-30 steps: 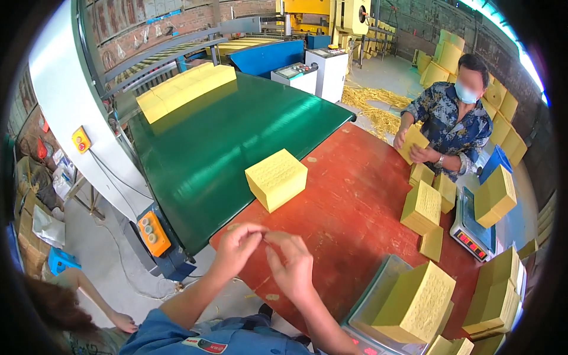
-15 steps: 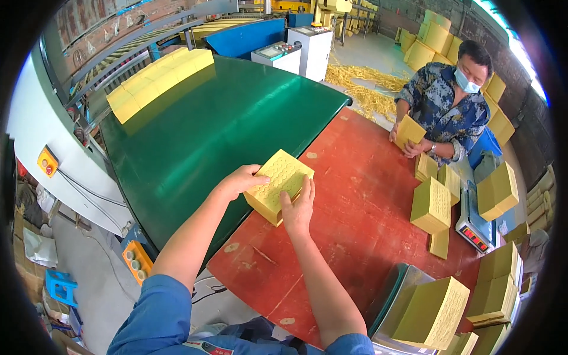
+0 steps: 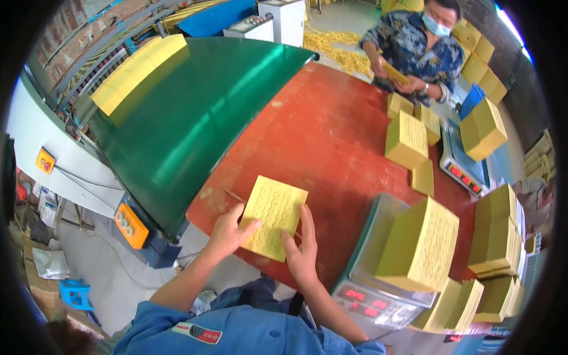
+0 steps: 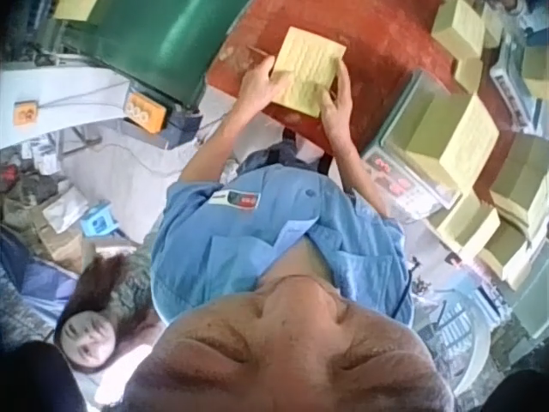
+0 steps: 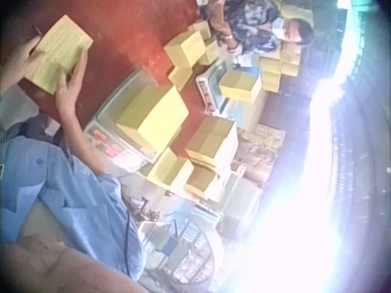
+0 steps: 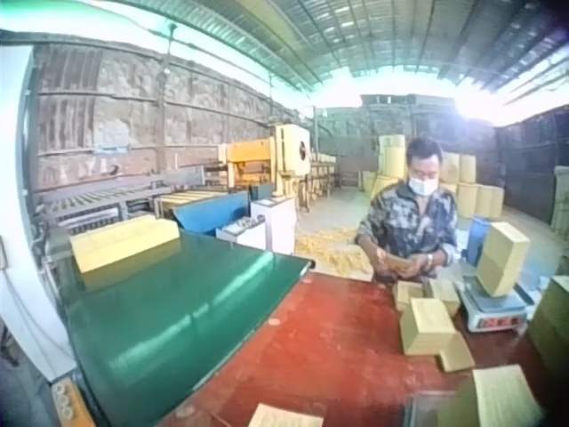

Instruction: Weighing and organizing stacks of yellow paper on a scale in a paper mill.

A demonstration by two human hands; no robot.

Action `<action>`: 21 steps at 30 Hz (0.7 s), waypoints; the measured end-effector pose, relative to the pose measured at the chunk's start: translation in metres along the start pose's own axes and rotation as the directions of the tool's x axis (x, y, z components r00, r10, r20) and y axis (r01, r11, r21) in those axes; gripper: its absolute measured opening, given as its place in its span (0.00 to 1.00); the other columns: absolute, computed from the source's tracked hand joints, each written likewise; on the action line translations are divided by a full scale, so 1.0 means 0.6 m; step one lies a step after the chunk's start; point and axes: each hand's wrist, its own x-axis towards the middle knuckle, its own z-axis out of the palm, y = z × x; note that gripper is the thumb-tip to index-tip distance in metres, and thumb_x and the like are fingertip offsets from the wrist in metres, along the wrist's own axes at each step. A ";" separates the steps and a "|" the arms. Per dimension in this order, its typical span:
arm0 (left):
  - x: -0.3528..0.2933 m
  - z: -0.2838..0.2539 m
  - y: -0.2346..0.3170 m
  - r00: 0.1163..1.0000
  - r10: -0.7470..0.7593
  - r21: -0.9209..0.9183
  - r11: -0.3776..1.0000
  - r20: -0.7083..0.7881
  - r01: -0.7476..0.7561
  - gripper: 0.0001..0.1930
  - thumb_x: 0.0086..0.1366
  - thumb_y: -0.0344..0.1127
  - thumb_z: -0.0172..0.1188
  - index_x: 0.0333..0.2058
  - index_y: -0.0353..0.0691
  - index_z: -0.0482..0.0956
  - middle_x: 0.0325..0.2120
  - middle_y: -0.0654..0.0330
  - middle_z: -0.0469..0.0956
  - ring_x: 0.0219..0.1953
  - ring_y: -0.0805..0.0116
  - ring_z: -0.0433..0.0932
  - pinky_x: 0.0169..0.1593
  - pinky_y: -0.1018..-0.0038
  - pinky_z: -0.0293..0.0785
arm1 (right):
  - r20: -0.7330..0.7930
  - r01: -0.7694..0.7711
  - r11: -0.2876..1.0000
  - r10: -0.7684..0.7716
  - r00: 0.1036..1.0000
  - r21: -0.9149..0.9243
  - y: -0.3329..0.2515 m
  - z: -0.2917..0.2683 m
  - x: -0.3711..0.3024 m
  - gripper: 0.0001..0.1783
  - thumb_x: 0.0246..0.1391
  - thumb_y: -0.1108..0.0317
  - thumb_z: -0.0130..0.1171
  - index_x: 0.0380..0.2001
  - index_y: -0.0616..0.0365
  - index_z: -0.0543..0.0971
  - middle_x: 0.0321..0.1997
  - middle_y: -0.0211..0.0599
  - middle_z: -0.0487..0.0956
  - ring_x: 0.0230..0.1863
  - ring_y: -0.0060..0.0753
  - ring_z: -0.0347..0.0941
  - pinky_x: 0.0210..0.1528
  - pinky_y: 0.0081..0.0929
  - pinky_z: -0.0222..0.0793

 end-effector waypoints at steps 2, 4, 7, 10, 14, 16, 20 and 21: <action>-0.076 0.035 0.018 1.000 -0.005 0.006 1.000 -0.018 0.006 0.21 0.63 0.43 0.64 0.48 0.32 0.75 0.38 0.47 0.82 0.42 0.58 0.83 0.45 0.66 0.76 | -0.001 -0.002 0.998 0.002 1.000 0.064 -0.018 -0.031 -0.077 0.38 0.56 0.78 0.55 0.70 0.59 0.58 0.75 0.46 0.54 0.75 0.40 0.52 0.69 0.37 0.60; -0.137 0.066 0.031 0.998 -0.059 -0.115 0.992 0.005 0.060 0.22 0.64 0.38 0.64 0.52 0.32 0.73 0.41 0.50 0.82 0.43 0.65 0.82 0.46 0.70 0.76 | -0.017 -0.016 0.994 0.018 1.000 0.107 -0.019 -0.061 -0.132 0.39 0.54 0.83 0.55 0.69 0.60 0.59 0.75 0.49 0.54 0.75 0.41 0.52 0.71 0.36 0.56; -0.184 0.090 0.036 0.992 -0.122 -0.281 0.951 0.039 0.128 0.25 0.62 0.43 0.65 0.53 0.34 0.73 0.42 0.49 0.82 0.43 0.61 0.82 0.46 0.66 0.77 | 0.010 -0.035 0.992 0.034 0.999 0.120 -0.026 -0.095 -0.165 0.38 0.54 0.82 0.55 0.69 0.61 0.60 0.74 0.50 0.56 0.75 0.42 0.52 0.72 0.35 0.54; -0.196 0.090 0.022 0.981 -0.165 -0.458 0.868 0.099 0.193 0.30 0.62 0.42 0.65 0.58 0.29 0.69 0.48 0.51 0.79 0.49 0.66 0.78 0.53 0.68 0.73 | 0.041 0.023 0.997 -0.026 0.999 0.071 -0.001 -0.109 -0.169 0.37 0.54 0.78 0.59 0.68 0.61 0.62 0.73 0.51 0.59 0.75 0.44 0.53 0.73 0.35 0.52; -0.202 0.095 -0.017 0.956 -0.230 -0.585 0.756 0.183 0.294 0.40 0.60 0.46 0.67 0.62 0.24 0.62 0.50 0.49 0.74 0.53 0.62 0.74 0.58 0.68 0.67 | 0.083 0.091 0.995 -0.088 0.993 -0.038 -0.019 -0.121 -0.172 0.37 0.54 0.74 0.62 0.67 0.58 0.63 0.71 0.53 0.60 0.74 0.46 0.54 0.72 0.36 0.53; -0.201 0.102 -0.017 0.934 -0.283 -0.556 0.751 0.217 0.357 0.40 0.62 0.47 0.65 0.64 0.27 0.59 0.51 0.50 0.74 0.54 0.61 0.73 0.59 0.66 0.67 | 0.065 0.145 0.981 -0.138 0.988 -0.129 -0.017 -0.124 -0.174 0.37 0.54 0.72 0.62 0.68 0.56 0.64 0.71 0.54 0.61 0.73 0.48 0.56 0.72 0.36 0.54; -0.205 0.126 -0.040 0.957 -0.111 -0.763 0.583 0.267 0.280 0.34 0.66 0.45 0.60 0.64 0.30 0.61 0.55 0.52 0.73 0.58 0.63 0.72 0.62 0.66 0.67 | 0.014 0.183 0.966 -0.184 0.983 -0.184 0.006 -0.115 -0.185 0.37 0.55 0.71 0.63 0.68 0.56 0.63 0.70 0.54 0.62 0.72 0.49 0.58 0.71 0.36 0.56; -0.207 0.125 -0.037 0.951 -0.080 -0.762 0.580 0.297 0.287 0.34 0.66 0.45 0.60 0.64 0.30 0.61 0.55 0.52 0.73 0.58 0.63 0.72 0.62 0.66 0.67 | 0.005 0.127 0.986 -0.127 0.992 -0.110 0.013 -0.109 -0.188 0.38 0.55 0.70 0.63 0.68 0.56 0.62 0.70 0.53 0.63 0.71 0.49 0.59 0.71 0.36 0.56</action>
